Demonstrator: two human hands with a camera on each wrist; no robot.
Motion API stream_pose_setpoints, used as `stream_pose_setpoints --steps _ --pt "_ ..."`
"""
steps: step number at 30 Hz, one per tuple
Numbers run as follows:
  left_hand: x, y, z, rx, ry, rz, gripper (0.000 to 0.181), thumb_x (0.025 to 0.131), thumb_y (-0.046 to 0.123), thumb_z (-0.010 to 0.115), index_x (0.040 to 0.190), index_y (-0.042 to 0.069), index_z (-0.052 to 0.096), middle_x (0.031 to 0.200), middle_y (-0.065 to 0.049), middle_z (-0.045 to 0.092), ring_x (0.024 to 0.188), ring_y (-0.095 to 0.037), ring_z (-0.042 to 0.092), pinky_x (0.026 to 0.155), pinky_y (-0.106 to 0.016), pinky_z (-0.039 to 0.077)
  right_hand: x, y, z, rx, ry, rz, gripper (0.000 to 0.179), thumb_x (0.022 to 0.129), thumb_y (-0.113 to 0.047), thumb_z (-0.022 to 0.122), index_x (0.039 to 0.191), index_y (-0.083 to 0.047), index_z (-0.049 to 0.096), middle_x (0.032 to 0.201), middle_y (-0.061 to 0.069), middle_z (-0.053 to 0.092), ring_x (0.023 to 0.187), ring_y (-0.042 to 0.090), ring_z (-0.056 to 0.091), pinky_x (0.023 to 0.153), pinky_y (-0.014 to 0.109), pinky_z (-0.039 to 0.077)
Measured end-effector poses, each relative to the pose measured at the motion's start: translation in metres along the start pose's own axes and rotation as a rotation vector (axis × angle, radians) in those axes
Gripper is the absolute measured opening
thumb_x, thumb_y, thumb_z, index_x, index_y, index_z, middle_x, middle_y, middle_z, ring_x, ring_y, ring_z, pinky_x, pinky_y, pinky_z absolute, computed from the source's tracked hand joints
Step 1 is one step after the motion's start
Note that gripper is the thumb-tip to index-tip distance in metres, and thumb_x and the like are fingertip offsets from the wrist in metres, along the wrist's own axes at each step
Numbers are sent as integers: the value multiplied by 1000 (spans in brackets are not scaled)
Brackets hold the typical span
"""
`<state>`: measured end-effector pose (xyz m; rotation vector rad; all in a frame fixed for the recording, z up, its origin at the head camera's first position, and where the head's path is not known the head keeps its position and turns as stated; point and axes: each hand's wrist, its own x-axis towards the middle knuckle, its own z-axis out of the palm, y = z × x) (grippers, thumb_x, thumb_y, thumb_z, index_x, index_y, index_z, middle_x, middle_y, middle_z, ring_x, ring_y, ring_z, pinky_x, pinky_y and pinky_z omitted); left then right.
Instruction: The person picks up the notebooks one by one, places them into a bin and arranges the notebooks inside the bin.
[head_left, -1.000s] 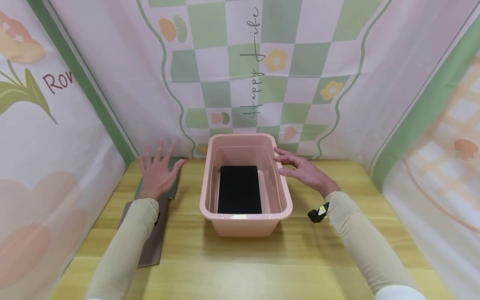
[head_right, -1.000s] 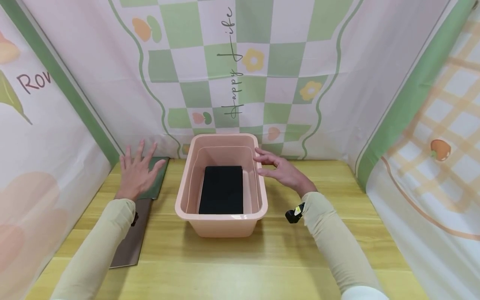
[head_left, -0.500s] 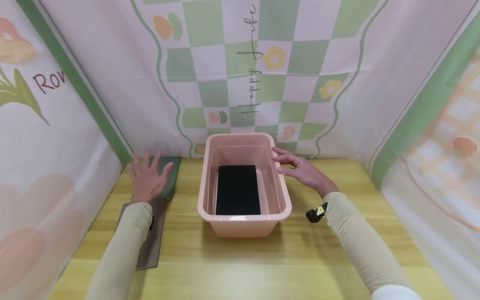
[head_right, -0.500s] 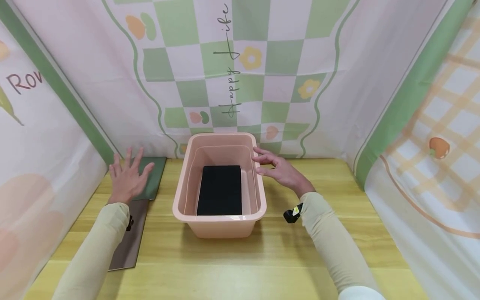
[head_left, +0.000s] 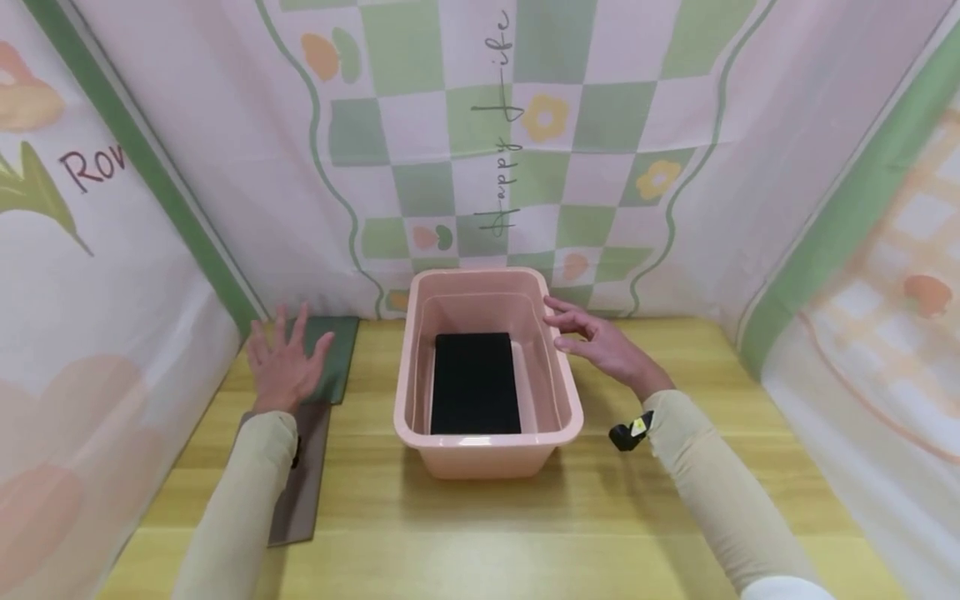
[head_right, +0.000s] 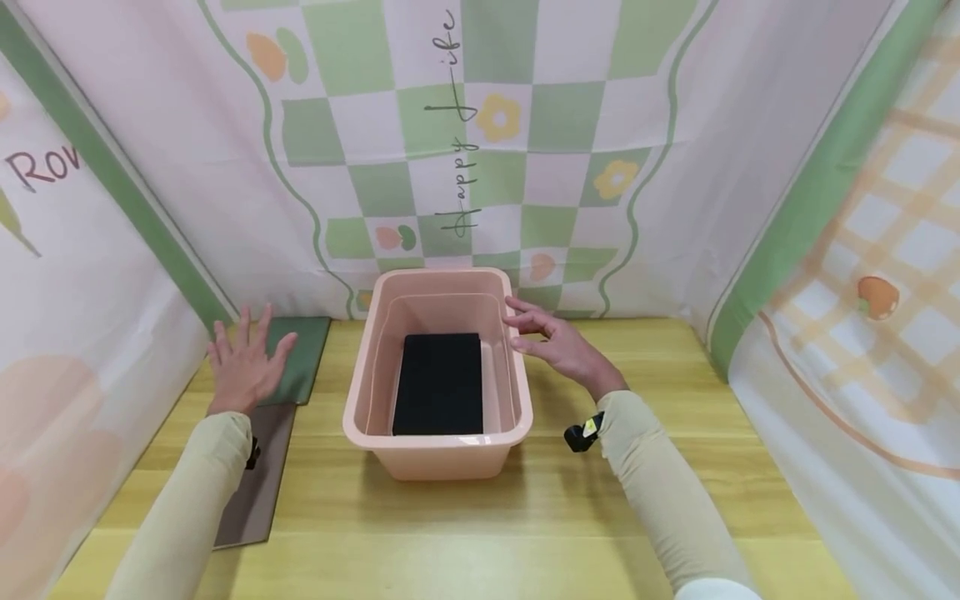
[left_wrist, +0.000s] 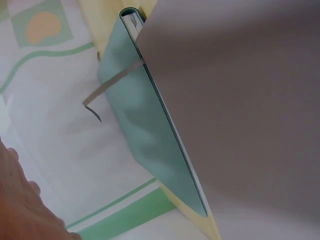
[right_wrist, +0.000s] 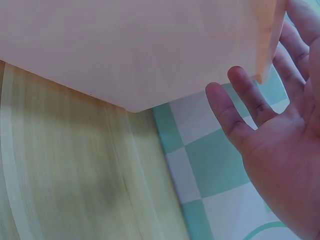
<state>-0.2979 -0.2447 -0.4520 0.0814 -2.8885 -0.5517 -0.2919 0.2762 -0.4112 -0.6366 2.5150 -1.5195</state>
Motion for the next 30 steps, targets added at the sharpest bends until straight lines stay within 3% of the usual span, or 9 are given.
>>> stream_pose_setpoints --steps 2,7,12,15,21,30 --pt "1 -1 0 -9 -2 -1 76 103 69 21 166 31 4 173 -8 -14 152 -57 -18 119 -75 -8 0 1 0 -6 11 -2 42 102 -29 64 142 -18 59 168 -17 28 154 24 34 111 20 41" --pt "1 -7 2 -21 -22 -18 78 102 71 15 166 28 3 173 -11 -11 150 -62 -13 116 -80 -4 -1 1 0 -9 12 -22 43 102 -28 63 143 -15 58 169 -13 28 154 28 33 114 29 42" --pt "-1 -15 6 -26 -57 -47 83 99 75 9 166 26 -1 173 -16 -7 150 -63 -7 114 -82 -1 -1 2 2 13 6 -31 43 103 -26 63 143 -13 58 170 -9 26 153 31 33 104 12 43" --pt "-3 -21 9 -30 -97 -75 85 99 75 9 165 24 -4 172 -19 -7 150 -63 -7 115 -81 0 -1 4 4 22 8 -36 43 103 -25 63 143 -13 58 170 -8 26 153 31 34 103 11 43" --pt "-4 -26 15 19 -210 -92 89 101 72 16 164 14 -10 171 -24 -6 148 -67 -4 117 -79 0 -2 2 4 29 8 -47 42 103 -24 62 143 -13 57 170 -7 26 153 32 33 102 10 43" --pt "-9 -34 20 6 -312 -115 87 106 60 27 163 5 -7 168 -30 -5 145 -69 4 116 -79 6 -2 7 5 61 -5 -49 44 103 -24 62 146 -13 55 171 -9 25 153 32 33 100 13 47"
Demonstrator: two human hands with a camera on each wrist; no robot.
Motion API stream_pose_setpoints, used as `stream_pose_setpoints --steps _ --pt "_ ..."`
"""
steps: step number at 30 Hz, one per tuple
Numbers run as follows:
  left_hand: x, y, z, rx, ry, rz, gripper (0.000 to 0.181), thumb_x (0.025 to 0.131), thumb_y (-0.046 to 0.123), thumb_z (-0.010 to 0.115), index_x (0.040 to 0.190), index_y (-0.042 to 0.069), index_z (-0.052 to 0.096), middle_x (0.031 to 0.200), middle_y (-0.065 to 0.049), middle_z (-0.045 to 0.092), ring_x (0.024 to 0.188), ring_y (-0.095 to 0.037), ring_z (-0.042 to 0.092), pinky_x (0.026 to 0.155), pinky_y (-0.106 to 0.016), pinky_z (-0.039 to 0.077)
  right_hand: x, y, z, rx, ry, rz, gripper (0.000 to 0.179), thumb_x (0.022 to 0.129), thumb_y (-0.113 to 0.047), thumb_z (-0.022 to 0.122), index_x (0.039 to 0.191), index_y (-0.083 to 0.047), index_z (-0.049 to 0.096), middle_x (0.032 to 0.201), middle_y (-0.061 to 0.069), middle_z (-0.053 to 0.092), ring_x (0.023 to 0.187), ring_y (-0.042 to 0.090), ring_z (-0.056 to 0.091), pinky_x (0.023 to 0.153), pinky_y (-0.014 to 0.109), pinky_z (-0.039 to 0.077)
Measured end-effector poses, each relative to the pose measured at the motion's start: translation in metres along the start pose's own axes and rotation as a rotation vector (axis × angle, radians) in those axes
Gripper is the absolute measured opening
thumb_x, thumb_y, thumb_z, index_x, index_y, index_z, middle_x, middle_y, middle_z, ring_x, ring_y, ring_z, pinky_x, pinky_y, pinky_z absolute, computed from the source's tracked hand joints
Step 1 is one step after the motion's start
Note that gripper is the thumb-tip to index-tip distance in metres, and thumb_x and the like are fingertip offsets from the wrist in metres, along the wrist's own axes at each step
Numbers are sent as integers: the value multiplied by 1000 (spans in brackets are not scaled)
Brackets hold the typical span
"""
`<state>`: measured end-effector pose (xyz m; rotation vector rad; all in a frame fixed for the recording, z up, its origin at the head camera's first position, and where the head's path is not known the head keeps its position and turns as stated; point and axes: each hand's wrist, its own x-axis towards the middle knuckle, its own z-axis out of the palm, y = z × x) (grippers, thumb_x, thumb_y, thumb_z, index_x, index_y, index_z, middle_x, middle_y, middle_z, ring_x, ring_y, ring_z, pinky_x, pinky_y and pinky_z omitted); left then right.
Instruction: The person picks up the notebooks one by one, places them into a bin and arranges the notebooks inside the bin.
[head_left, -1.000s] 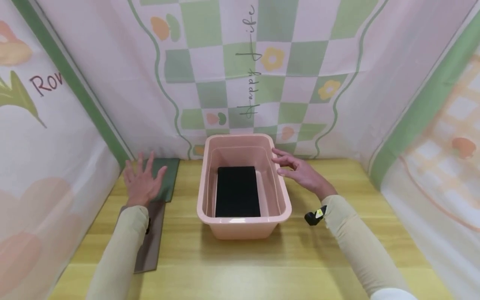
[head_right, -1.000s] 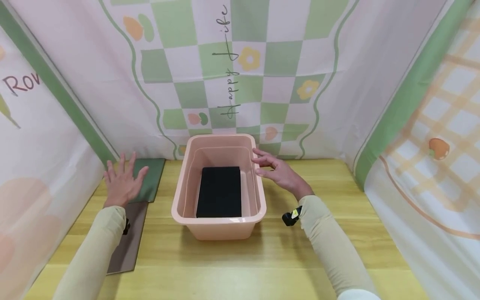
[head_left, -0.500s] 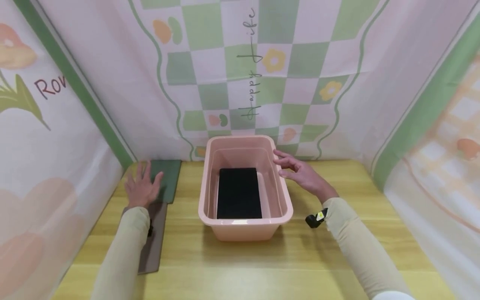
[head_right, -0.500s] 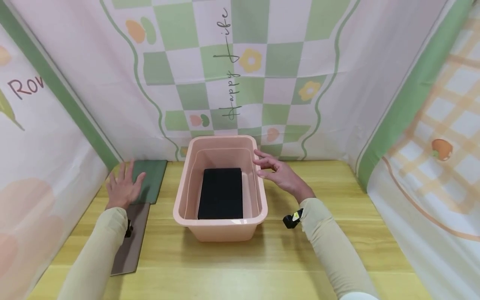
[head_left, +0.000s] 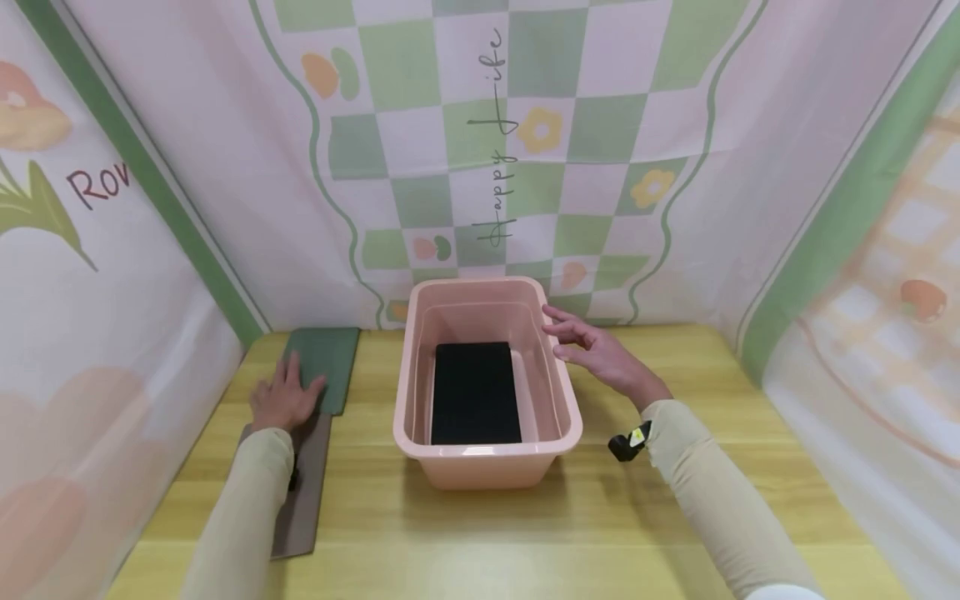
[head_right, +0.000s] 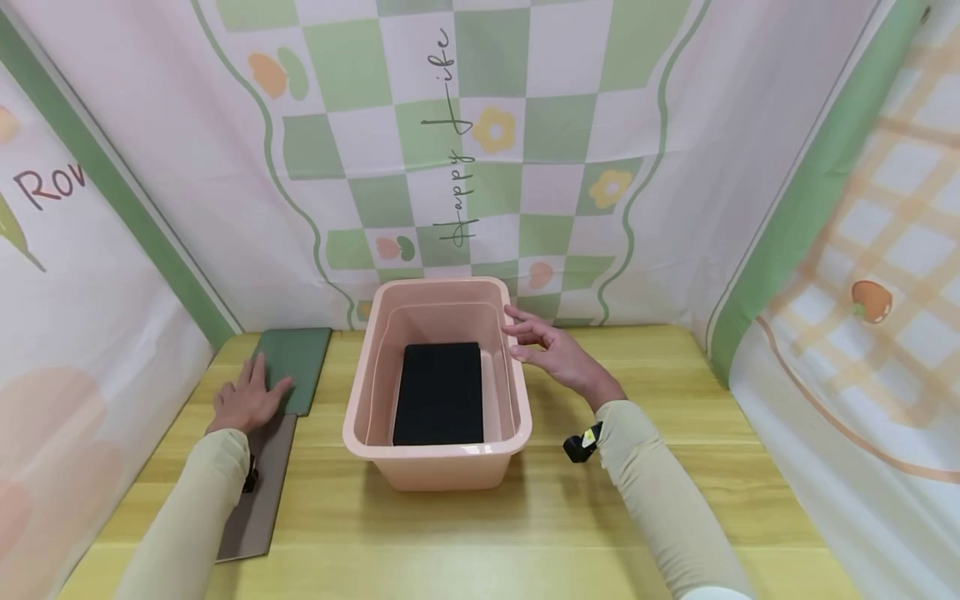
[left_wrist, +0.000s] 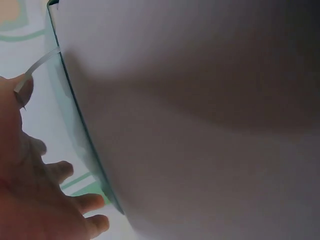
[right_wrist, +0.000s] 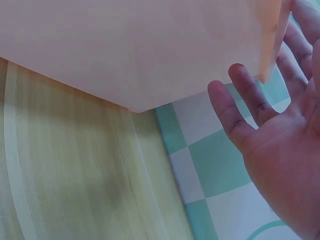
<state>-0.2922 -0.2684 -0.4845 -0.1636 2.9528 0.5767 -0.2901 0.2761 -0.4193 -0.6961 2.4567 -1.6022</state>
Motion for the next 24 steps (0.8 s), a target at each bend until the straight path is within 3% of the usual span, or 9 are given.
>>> stream_pose_setpoints --steps 5,10,14,24 --pt "-1 -4 2 -55 -40 -35 93 104 61 32 162 -1 -6 166 -35 -4 144 -68 5 116 -78 12 1 -1 0 -10 8 16 46 104 -27 61 148 -16 54 169 -16 25 145 23 44 100 15 48" --pt "-1 -3 -2 -98 -78 -99 100 101 60 44 161 -3 -5 162 -42 -2 145 -67 6 115 -78 20 0 -2 0 -15 6 17 48 104 -27 60 150 -16 51 170 -13 24 131 9 52 99 16 50" --pt "-3 -2 -5 -116 -92 -163 107 97 61 51 161 -2 -5 158 -47 3 144 -67 9 111 -79 25 -1 -1 0 -7 5 18 49 104 -27 60 151 -16 50 170 -13 24 130 9 51 99 17 50" --pt "3 -4 -9 -167 -55 -249 119 87 58 70 160 -7 2 152 -56 5 142 -71 8 111 -78 26 -3 -1 3 31 -1 25 50 104 -27 60 152 -15 49 171 -13 22 134 13 50 100 17 49"
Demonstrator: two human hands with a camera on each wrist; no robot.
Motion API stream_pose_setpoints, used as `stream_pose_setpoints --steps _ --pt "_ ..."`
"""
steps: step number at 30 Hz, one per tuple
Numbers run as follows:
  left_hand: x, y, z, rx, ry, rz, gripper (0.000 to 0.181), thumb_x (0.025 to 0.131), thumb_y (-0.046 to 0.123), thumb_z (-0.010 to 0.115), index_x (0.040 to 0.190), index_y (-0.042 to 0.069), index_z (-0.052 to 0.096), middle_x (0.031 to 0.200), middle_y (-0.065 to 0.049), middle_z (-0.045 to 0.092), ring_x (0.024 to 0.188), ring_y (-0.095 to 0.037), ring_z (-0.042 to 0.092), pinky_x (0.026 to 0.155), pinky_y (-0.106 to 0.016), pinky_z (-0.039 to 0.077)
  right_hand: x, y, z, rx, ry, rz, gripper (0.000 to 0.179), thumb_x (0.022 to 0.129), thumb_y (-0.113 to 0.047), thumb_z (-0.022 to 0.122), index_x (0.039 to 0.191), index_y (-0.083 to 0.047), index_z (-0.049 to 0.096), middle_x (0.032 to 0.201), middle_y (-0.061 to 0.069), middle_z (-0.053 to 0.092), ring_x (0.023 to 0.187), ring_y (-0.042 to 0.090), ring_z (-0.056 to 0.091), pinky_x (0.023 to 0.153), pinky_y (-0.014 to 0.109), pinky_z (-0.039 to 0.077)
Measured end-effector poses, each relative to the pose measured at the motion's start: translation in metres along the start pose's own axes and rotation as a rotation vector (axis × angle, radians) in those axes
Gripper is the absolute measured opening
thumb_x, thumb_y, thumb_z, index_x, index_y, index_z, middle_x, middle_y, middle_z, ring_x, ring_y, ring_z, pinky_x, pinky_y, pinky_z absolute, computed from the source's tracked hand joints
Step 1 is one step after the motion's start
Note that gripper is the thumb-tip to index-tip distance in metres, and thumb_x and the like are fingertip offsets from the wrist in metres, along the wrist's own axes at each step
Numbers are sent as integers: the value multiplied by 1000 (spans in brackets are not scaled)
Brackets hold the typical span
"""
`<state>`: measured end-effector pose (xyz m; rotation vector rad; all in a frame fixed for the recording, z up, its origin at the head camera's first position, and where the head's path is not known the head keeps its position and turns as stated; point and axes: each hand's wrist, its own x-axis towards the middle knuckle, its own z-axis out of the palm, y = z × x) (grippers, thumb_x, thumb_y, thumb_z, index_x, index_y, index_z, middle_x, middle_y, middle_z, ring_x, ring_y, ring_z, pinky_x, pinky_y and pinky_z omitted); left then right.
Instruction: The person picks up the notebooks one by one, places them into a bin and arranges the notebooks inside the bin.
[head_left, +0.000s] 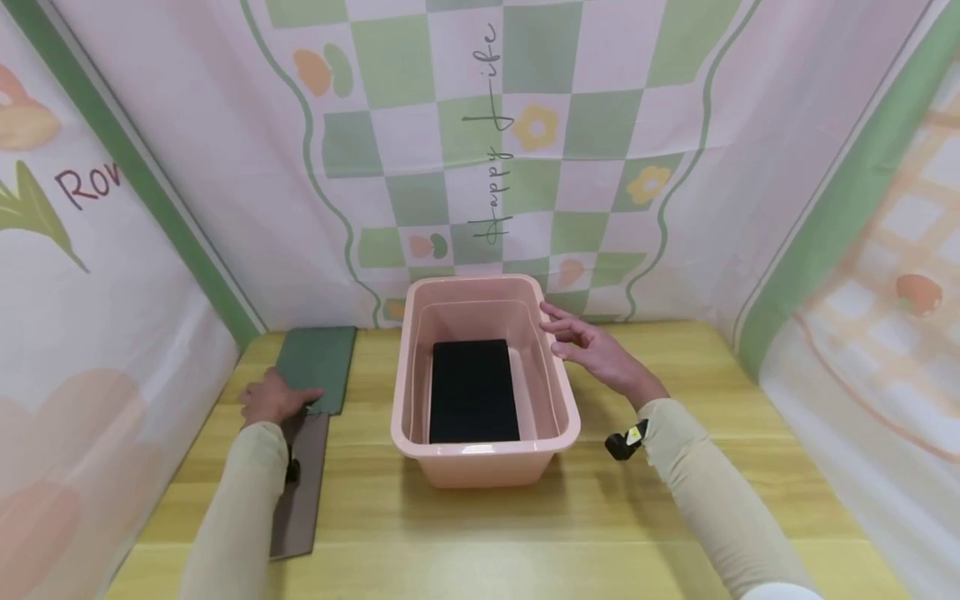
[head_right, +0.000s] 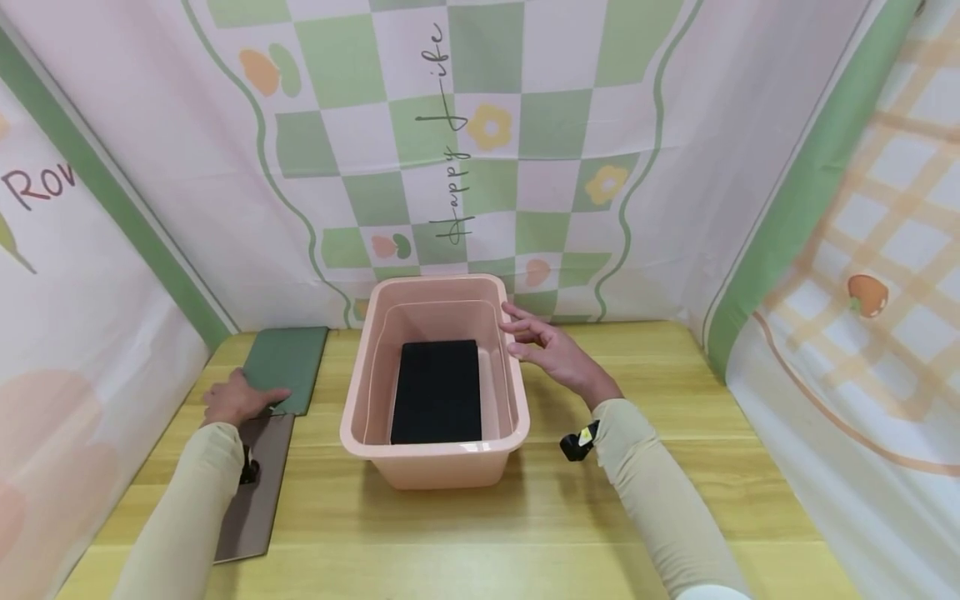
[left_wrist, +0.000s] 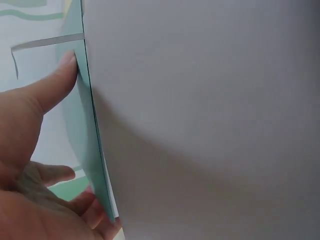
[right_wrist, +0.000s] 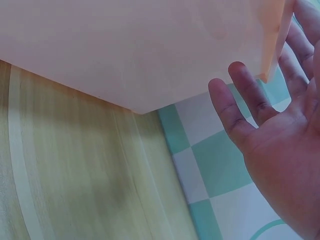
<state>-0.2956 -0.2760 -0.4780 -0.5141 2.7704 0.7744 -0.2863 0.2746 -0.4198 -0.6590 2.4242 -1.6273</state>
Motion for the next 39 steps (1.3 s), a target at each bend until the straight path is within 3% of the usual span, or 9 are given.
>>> stream_pose_setpoints --steps 6,11,19,31,39 --pt "1 1 2 -75 64 -30 117 84 50 78 161 -4 8 152 -53 10 142 -67 14 111 -76 29 1 1 0 14 -1 -2 50 105 -25 59 152 -14 49 171 -12 21 134 8 49 100 16 49" --pt "-1 4 8 -117 138 -8 115 81 42 83 161 -1 12 150 -48 19 138 -65 24 109 -74 33 -1 1 1 25 1 -2 49 104 -26 60 151 -14 50 171 -12 21 139 14 47 100 16 49" --pt "-5 3 5 -115 160 26 113 81 40 84 160 -4 16 151 -49 18 139 -65 23 111 -74 32 1 4 2 28 -8 -5 50 105 -25 59 151 -11 49 172 -10 21 143 18 45 101 16 49" --pt "2 5 1 -72 201 49 89 94 36 70 155 -11 25 151 -42 38 135 -61 33 112 -65 33 0 2 1 36 -6 0 50 105 -25 58 152 -10 48 172 -10 19 146 30 41 100 16 49" --pt "2 9 -6 -52 265 65 84 93 34 73 151 -13 35 146 -41 44 132 -57 41 114 -61 33 0 3 1 44 -8 -2 49 105 -25 58 150 -9 49 172 -11 17 147 26 40 99 17 49"
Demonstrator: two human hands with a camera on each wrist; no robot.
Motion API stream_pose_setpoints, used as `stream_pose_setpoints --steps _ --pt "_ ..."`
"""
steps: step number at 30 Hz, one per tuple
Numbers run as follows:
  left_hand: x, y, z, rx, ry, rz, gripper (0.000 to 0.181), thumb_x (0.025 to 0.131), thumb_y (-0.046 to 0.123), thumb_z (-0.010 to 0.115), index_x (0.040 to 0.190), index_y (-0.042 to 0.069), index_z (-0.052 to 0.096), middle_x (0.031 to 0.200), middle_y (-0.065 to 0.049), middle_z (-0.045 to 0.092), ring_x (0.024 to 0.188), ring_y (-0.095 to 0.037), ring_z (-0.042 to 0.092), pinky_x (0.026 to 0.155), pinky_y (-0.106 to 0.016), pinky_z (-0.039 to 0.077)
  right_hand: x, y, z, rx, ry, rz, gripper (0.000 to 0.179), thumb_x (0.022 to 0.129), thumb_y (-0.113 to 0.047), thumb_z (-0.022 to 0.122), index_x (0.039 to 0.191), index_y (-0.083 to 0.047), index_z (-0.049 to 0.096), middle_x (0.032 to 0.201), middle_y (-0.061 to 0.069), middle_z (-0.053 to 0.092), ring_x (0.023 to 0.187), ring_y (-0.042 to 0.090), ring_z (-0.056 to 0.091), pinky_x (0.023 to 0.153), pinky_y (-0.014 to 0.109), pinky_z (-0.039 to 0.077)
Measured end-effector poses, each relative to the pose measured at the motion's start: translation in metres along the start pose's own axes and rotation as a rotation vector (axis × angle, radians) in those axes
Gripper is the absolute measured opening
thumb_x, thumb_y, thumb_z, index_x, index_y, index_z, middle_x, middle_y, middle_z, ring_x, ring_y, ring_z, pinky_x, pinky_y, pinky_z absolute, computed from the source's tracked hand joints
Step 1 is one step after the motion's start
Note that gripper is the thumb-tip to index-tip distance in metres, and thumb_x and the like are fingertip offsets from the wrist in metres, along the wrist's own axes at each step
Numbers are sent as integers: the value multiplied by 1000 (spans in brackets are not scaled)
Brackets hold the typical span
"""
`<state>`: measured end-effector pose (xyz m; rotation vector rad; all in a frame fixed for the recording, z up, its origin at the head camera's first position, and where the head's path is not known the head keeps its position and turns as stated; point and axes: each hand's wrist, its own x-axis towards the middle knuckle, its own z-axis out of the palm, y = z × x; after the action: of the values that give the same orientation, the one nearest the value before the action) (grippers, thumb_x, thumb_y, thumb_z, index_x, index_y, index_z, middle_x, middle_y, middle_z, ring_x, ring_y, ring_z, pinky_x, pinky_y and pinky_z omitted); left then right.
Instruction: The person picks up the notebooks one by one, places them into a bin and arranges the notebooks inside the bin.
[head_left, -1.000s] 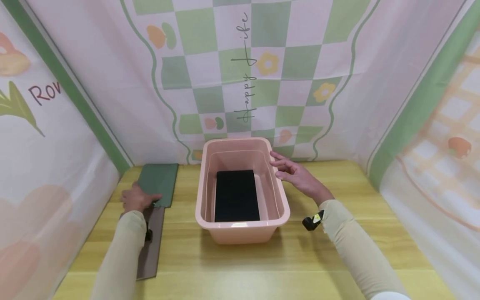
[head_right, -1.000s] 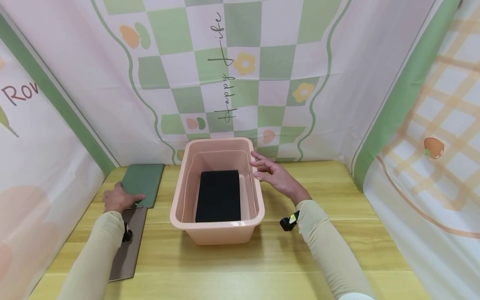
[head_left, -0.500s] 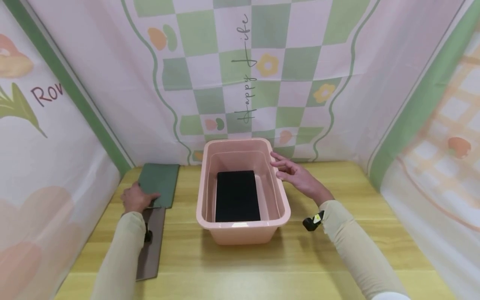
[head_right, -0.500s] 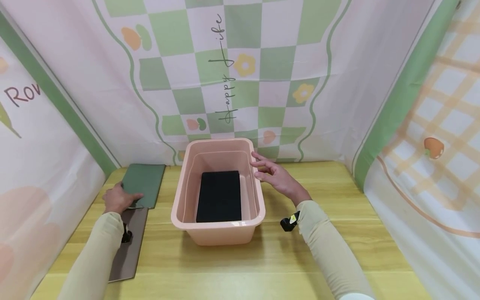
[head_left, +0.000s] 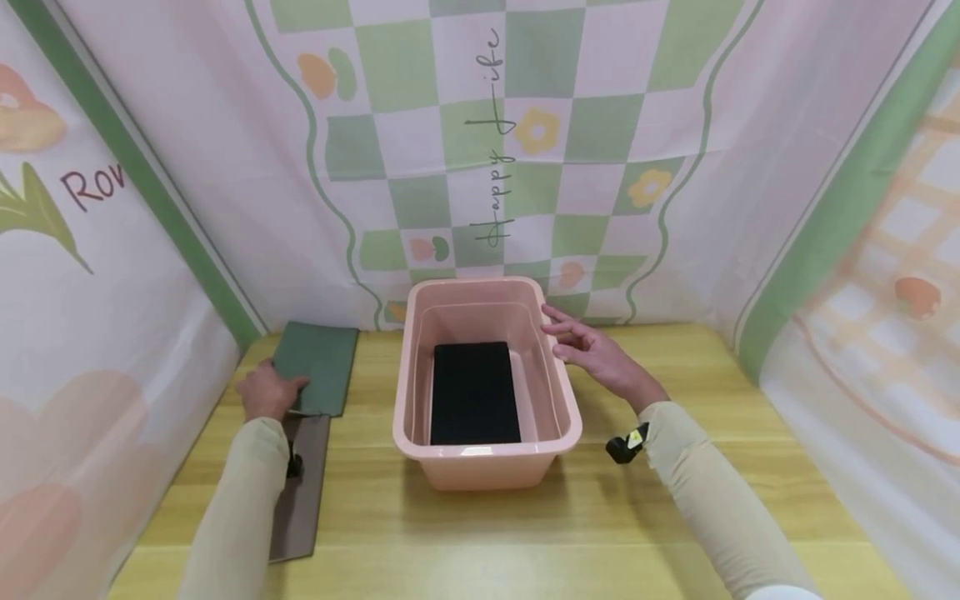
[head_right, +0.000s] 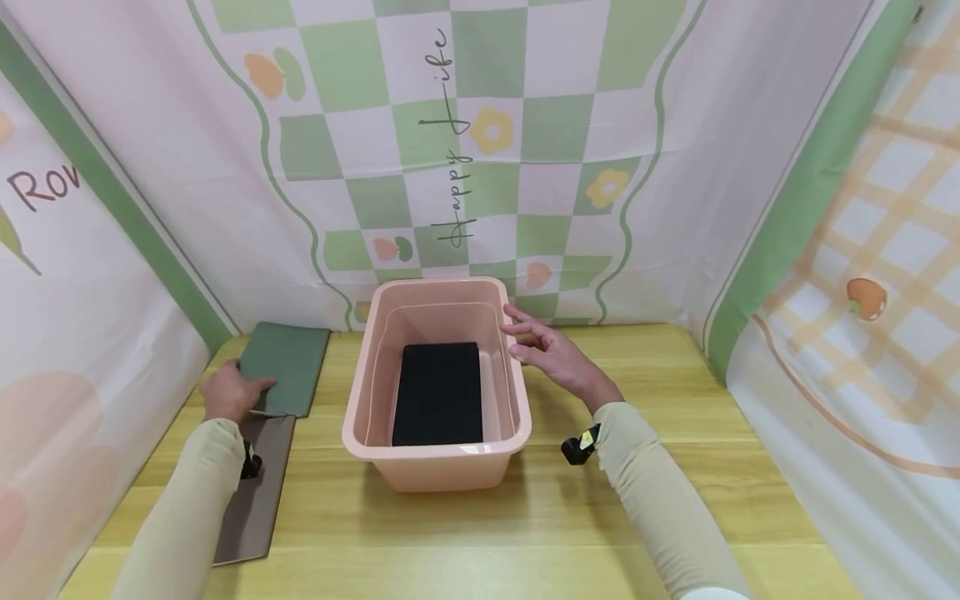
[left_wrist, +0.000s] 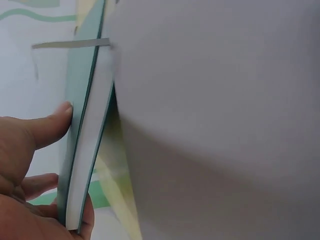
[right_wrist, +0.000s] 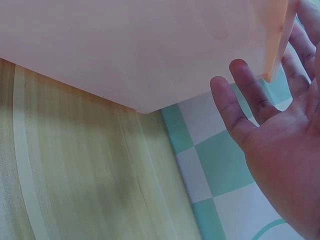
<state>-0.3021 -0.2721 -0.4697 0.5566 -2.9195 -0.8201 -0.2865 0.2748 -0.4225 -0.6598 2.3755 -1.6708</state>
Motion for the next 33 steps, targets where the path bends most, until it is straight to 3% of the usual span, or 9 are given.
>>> stream_pose_setpoints --steps 3,8,12,16,22,33 --pt "1 2 -4 -20 4 -1 83 90 33 76 149 -13 39 145 -41 46 133 -57 42 114 -62 37 0 0 -1 -8 4 -5 48 105 -25 58 150 -11 50 172 -11 17 144 21 43 100 17 49" --pt "3 2 -9 -52 41 49 78 87 31 80 143 -13 47 139 -38 54 128 -53 52 105 -61 47 2 -1 -2 -7 18 -19 45 105 -25 58 147 -11 53 172 -11 18 136 13 49 99 18 49" --pt "3 6 -12 -87 34 42 75 93 28 73 149 -9 41 146 -36 49 131 -52 51 107 -61 46 2 -2 -2 -1 25 -25 45 105 -23 58 147 -9 53 172 -9 19 131 5 51 98 19 50" --pt "3 9 -15 -149 13 -4 70 97 24 66 153 -7 36 151 -35 44 135 -51 48 111 -60 43 1 -2 0 -3 25 -11 45 105 -25 59 147 -11 53 172 -12 18 133 9 51 99 19 50" --pt "3 8 -16 -239 21 1 65 96 19 65 149 -9 41 150 -34 47 132 -49 50 110 -58 45 1 0 0 -8 25 -7 44 105 -26 58 147 -12 53 172 -13 18 138 18 49 100 19 49" --pt "1 12 -19 -230 -7 -6 66 99 20 60 156 -1 35 153 -32 44 132 -50 50 109 -61 43 -1 1 4 18 24 -6 44 105 -27 58 146 -10 53 172 -12 17 143 32 43 100 19 49"
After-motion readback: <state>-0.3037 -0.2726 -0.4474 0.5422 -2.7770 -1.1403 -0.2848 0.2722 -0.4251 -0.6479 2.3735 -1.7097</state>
